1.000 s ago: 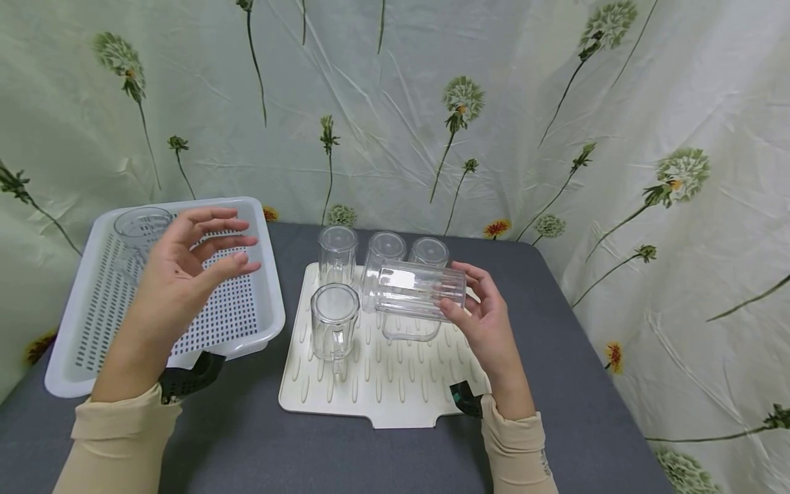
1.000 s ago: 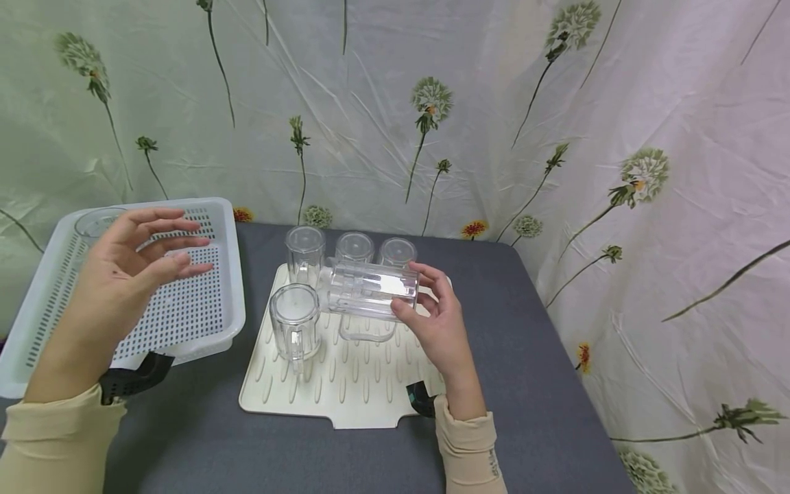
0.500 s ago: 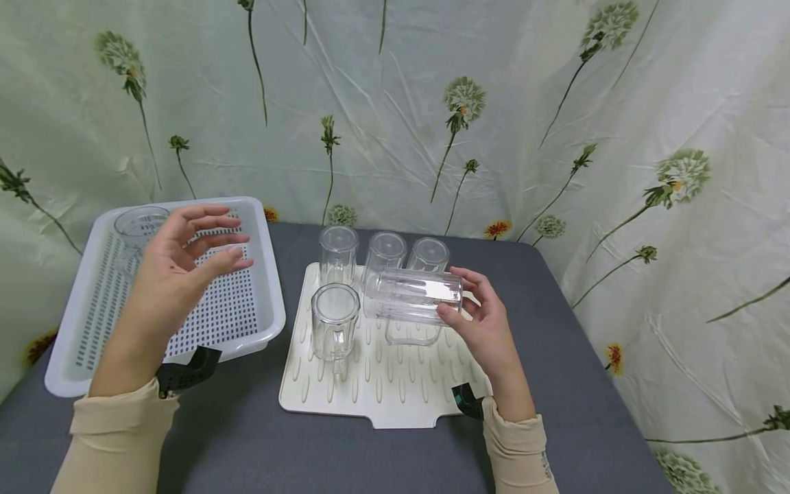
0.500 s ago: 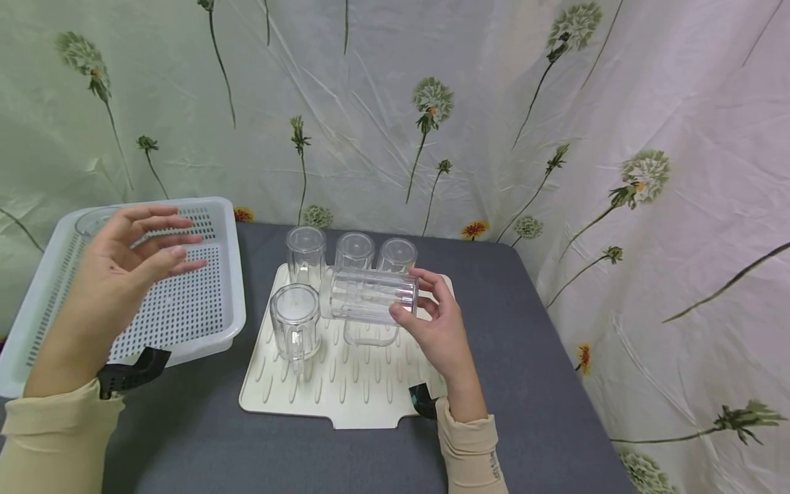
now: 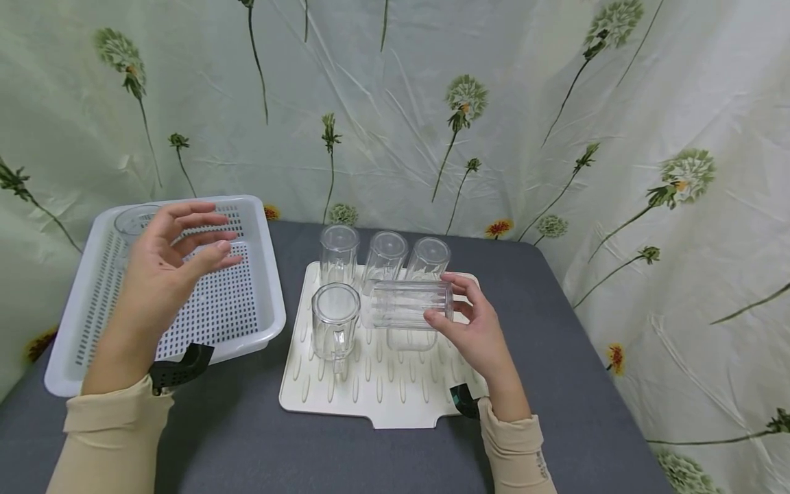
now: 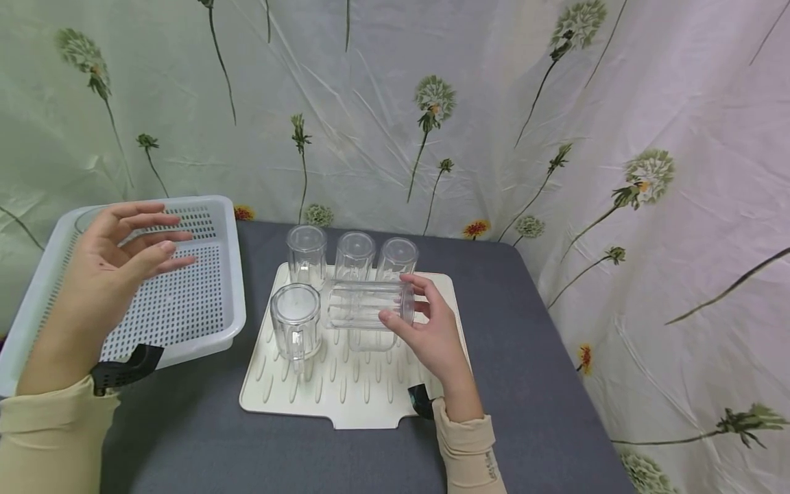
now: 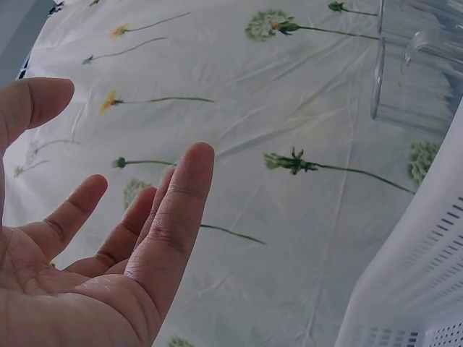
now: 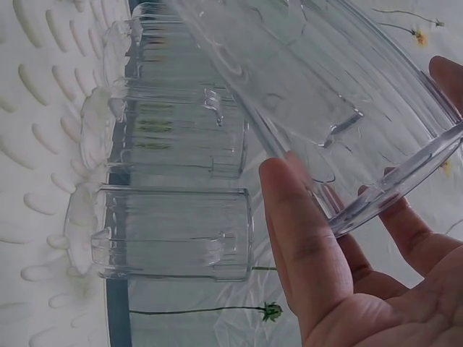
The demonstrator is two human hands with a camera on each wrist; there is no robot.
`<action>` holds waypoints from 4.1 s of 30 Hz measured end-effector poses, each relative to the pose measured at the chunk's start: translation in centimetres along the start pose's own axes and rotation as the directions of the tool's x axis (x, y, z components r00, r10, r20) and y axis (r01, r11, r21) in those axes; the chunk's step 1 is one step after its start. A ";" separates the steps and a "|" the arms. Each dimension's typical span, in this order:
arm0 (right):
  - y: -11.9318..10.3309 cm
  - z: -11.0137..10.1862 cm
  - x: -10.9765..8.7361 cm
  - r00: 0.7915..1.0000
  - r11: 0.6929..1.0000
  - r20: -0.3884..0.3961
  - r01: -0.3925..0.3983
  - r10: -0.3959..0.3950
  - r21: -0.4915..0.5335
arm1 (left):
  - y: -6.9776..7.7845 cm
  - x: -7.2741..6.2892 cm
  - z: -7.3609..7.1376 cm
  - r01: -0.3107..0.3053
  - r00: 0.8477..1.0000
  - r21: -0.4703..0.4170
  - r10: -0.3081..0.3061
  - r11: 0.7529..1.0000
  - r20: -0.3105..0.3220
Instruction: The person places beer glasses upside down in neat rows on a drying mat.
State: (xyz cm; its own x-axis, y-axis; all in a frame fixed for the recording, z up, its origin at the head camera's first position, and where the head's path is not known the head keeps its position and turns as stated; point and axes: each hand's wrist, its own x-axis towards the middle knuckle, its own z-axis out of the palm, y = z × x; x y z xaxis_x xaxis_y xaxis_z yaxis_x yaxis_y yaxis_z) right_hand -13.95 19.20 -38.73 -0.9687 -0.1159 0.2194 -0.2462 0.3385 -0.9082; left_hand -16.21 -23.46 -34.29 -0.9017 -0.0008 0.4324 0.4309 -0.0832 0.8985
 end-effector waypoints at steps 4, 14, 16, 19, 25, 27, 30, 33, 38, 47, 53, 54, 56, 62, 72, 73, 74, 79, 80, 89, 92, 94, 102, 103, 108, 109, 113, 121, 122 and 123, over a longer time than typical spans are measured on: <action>0.1 0.2 0.0 1.000 0.999 -0.001 -0.026 0.026 -0.029 | -0.1 0.0 -0.3 0.019 1.000 -0.009 -0.019 1.000 -0.017; 0.0 0.3 0.0 0.999 0.997 -0.019 -0.035 0.034 -0.067 | -0.2 0.2 -0.7 0.007 1.000 -0.039 -0.007 0.999 -0.020; 0.0 0.2 -0.1 0.999 0.996 -0.023 -0.042 0.040 -0.075 | -0.2 0.2 -0.8 0.007 1.000 -0.038 -0.008 0.999 -0.023; 0.0 0.2 -0.2 0.998 0.994 -0.027 -0.058 0.056 -0.095 | -0.2 0.3 -0.9 0.017 0.999 -0.029 -0.018 0.999 -0.028; 0.1 0.2 -0.3 0.996 0.983 -0.040 -0.086 0.081 -0.161 | -0.5 0.4 -1.0 0.038 0.999 0.005 -0.038 0.999 -0.036; 0.1 0.2 -0.3 0.995 0.978 -0.042 -0.096 0.090 -0.187 | -0.6 0.5 -1.1 0.045 0.998 0.006 -0.044 0.999 -0.039; 0.0 0.4 -0.3 0.995 0.969 -0.042 -0.102 0.095 -0.223 | -0.9 0.5 -1.2 0.060 0.997 0.040 -0.058 0.997 -0.050; -0.2 0.7 -0.2 0.996 0.963 -0.045 -0.089 0.080 -0.255 | -1.0 0.6 -1.4 0.079 0.995 0.069 -0.075 0.995 -0.062; -0.4 1.2 0.0 0.998 0.943 -0.038 -0.051 0.040 -0.329 | -1.1 0.7 -1.9 0.098 0.992 0.066 -0.093 0.993 -0.085; -0.8 2.0 0.4 0.997 0.906 -0.036 -0.074 0.065 -0.418 | -0.8 1.7 -2.8 0.115 0.990 0.197 -0.096 0.974 -0.103; -1.0 2.6 0.8 0.997 0.868 -0.043 -0.081 0.069 -0.489 | 0.0 2.5 -3.6 0.111 0.991 0.292 -0.085 0.950 -0.099; -1.0 2.7 0.9 0.997 0.862 -0.040 -0.073 0.060 -0.502 | 0.1 2.5 -3.7 0.118 0.991 0.321 -0.090 0.940 -0.101; -1.0 2.9 0.9 0.998 0.851 -0.036 -0.060 0.048 -0.522 | 0.2 2.5 -4.0 0.130 0.990 0.373 -0.095 0.919 -0.108; -1.1 3.7 0.9 0.999 0.830 -0.016 -0.052 0.052 -0.555 | 0.4 2.7 -4.5 0.153 0.987 0.430 -0.119 0.890 -0.106; -2.3 5.3 1.5 1.000 0.749 -0.002 -0.024 0.030 -0.662 | 1.0 3.2 -5.9 0.175 0.984 0.367 -0.155 0.914 -0.082; -2.3 5.4 1.5 1.000 0.743 -0.003 -0.025 0.030 -0.669 | 1.1 3.3 -6.0 0.176 0.984 0.385 -0.155 0.906 -0.084; -2.4 5.5 1.6 1.000 0.739 -0.005 -0.026 0.030 -0.674 | 1.1 3.3 -6.1 0.176 0.984 0.398 -0.154 0.900 -0.086; -2.5 5.7 1.8 1.000 0.725 -0.011 -0.028 0.028 -0.688 | 1.3 3.7 -6.5 0.187 0.982 0.481 -0.162 0.857 -0.093; -2.5 5.7 1.8 0.999 0.725 -0.009 -0.028 0.031 -0.688 | 1.3 3.8 -6.6 0.188 0.982 0.489 -0.164 0.852 -0.092; -2.9 5.3 1.9 0.992 0.743 0.039 -0.066 0.123 -0.666 | 1.1 4.6 -7.6 0.200 0.979 0.575 -0.180 0.793 -0.092; -3.0 5.2 1.8 0.990 0.764 0.051 -0.070 0.133 -0.641 | 1.0 4.8 -7.9 0.214 0.976 0.597 -0.195 0.773 -0.098; -3.1 5.2 1.8 0.990 0.776 0.066 -0.059 0.129 -0.627 | 0.9 4.8 -8.1 0.221 0.974 0.601 -0.205 0.768 -0.097; -3.6 4.5 2.0 0.980 0.817 0.136 -0.044 0.148 -0.574 | 0.5 5.1 -9.4 0.248 0.967 0.587 -0.238 0.771 -0.096; -3.6 4.5 2.0 0.978 0.819 0.147 -0.040 0.151 -0.573 | 0.4 5.2 -9.6 0.250 0.966 0.595 -0.240 0.764 -0.098; -3.6 4.4 2.2 0.976 0.824 0.162 -0.028 0.144 -0.565 | 0.4 5.7 -10.5 0.269 0.960 0.630 -0.252 0.729 -0.118; -3.6 4.4 2.2 0.978 0.826 0.155 -0.031 0.142 -0.563 | 0.3 5.8 -10.7 0.270 0.960 0.641 -0.254 0.719 -0.120; -3.4 4.6 2.3 0.984 0.829 0.117 -0.045 0.132 -0.558 | 0.2 6.1 -11.2 0.280 0.955 0.686 -0.267 0.672 -0.129; -3.0 4.8 2.7 0.993 0.813 0.050 -0.057 0.105 -0.580 | 0.0 7.0 -11.7 0.274 0.946 0.796 -0.300 0.540 -0.122; -3.0 4.9 2.8 0.993 0.809 0.049 -0.059 0.107 -0.585 | -0.1 7.1 -11.8 0.274 0.945 0.803 -0.302 0.530 -0.123; -3.0 4.9 2.9 0.993 0.804 0.049 -0.060 0.110 -0.591 | -0.1 7.3 -11.9 0.273 0.945 0.807 -0.304 0.524 -0.123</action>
State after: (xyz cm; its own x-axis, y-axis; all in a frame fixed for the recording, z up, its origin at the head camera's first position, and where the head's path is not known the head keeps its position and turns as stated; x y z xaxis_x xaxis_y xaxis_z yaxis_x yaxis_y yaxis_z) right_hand -15.84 13.23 -37.12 -0.9872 -0.1239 0.1004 -0.1585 0.8314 -0.5325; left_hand -23.23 -35.32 -32.16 -0.9871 -0.0983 0.1264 0.0075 0.7603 0.6496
